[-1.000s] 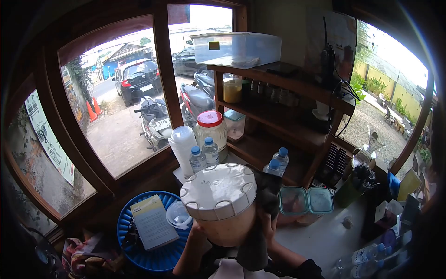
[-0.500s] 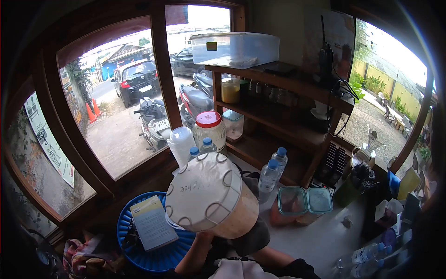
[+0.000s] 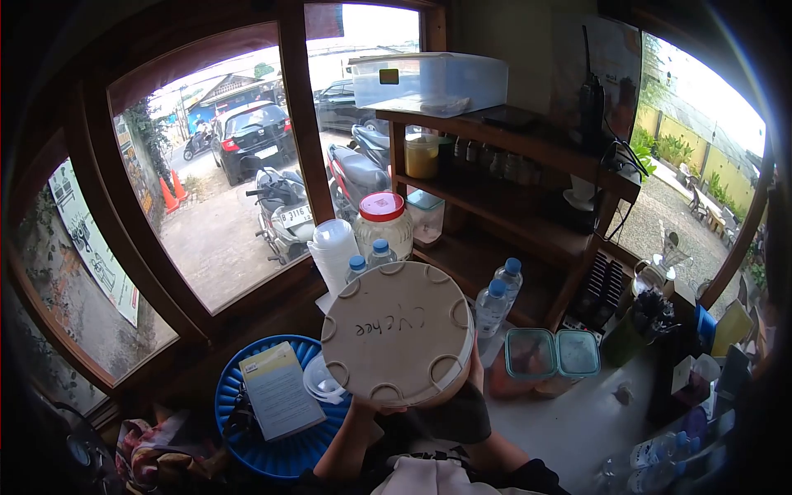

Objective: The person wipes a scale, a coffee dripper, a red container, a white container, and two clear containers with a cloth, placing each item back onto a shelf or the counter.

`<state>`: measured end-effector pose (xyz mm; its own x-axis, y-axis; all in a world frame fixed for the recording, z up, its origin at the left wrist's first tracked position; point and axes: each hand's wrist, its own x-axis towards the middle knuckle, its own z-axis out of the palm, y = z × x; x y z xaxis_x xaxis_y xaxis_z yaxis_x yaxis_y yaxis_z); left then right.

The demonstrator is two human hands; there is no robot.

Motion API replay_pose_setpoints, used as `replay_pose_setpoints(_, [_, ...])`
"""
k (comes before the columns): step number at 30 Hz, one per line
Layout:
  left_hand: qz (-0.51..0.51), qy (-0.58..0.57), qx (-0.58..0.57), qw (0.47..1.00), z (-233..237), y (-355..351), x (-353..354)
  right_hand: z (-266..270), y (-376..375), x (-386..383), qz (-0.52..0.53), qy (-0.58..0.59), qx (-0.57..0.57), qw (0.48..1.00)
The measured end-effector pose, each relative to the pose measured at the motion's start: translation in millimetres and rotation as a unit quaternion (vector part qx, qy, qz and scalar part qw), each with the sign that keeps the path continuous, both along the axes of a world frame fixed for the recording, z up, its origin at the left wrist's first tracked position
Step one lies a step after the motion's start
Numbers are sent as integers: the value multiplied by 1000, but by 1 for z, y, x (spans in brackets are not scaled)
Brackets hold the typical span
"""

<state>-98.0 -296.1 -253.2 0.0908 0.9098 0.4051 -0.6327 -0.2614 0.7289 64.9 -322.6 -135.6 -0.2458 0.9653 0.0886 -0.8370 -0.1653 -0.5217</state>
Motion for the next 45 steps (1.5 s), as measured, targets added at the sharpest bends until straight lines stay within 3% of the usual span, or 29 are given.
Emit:
replay_pose_setpoints(1, [0,-3,1,1000,0,1,0,-8,9,2,118,230,-29,966])
replay_pose_setpoints(2, [0,-4,2,1000,2,1,0,-17,19,4,231,377,-73,894])
replay_pose_setpoints(5, [5,-6,2,1000,0,0,1,-6,7,-1,148,188,-85,967])
replay_pose_setpoints(8, [16,-8,3,1000,2,1,2,6,6,-8,64,-10,-80,995])
replay_pose_setpoints(9, [20,-11,2,1000,3,2,1,-3,4,-9,99,89,-83,988])
replay_pose_setpoints(12, [32,-17,-6,999,5,-2,0,13,-26,-27,-15,-22,-98,995])
replay_pose_setpoints(13, [36,-18,-7,999,4,-4,0,-8,-29,-34,-67,-63,-77,993])
replay_pose_setpoints(16, [42,-18,-10,999,3,-8,2,-31,-46,-28,-61,-331,-37,941])
replay_pose_setpoints(17, [44,-17,-10,999,2,-9,3,-48,-46,-35,-98,-303,-14,948])
replay_pose_setpoints(20, [36,-13,-9,999,-2,-13,3,-26,-27,-38,-134,-91,-106,981])
replay_pose_setpoints(21, [32,-11,-9,999,-4,-13,3,-10,-20,-33,-113,-68,-105,986])
replay_pose_setpoints(24, [16,-5,0,1000,-6,-11,2,-44,35,-3,98,141,-5,985])
replay_pose_setpoints(26, [7,-5,5,1000,-5,-8,2,-32,37,-6,-35,-55,-156,986])
replay_pose_setpoints(28, [-7,-10,13,1000,-4,-4,-1,-23,30,-2,-84,-134,-152,976])
replay_pose_setpoints(29, [-15,-12,16,1000,-3,-3,-4,-19,23,4,-67,-113,-78,988])
replay_pose_setpoints(33, [-32,-31,34,998,16,11,-13,-27,3,10,-179,-175,-33,967])
replay_pose_setpoints(36, [119,5,36,992,66,-1,6,-57,6,13,-213,-101,-21,972])
replay_pose_setpoints(38, [197,57,60,977,130,-12,21,-42,-1,11,-249,-91,0,964])
replay_pose_setpoints(39, [157,84,-21,984,132,-20,17,-35,-3,10,-262,-71,-1,962])
replay_pose_setpoints(41, [66,52,6,996,122,-24,18,-57,2,14,-289,-97,19,952])
replay_pose_setpoints(42, [20,35,17,999,117,-26,18,-73,6,15,-317,-138,59,936])
replay_pose_setpoints(44, [62,55,-3,997,112,-28,28,-107,14,17,-379,-213,132,891])
replay_pose_setpoints(45, [73,41,-45,996,105,-25,29,-114,21,14,-441,-270,225,826])
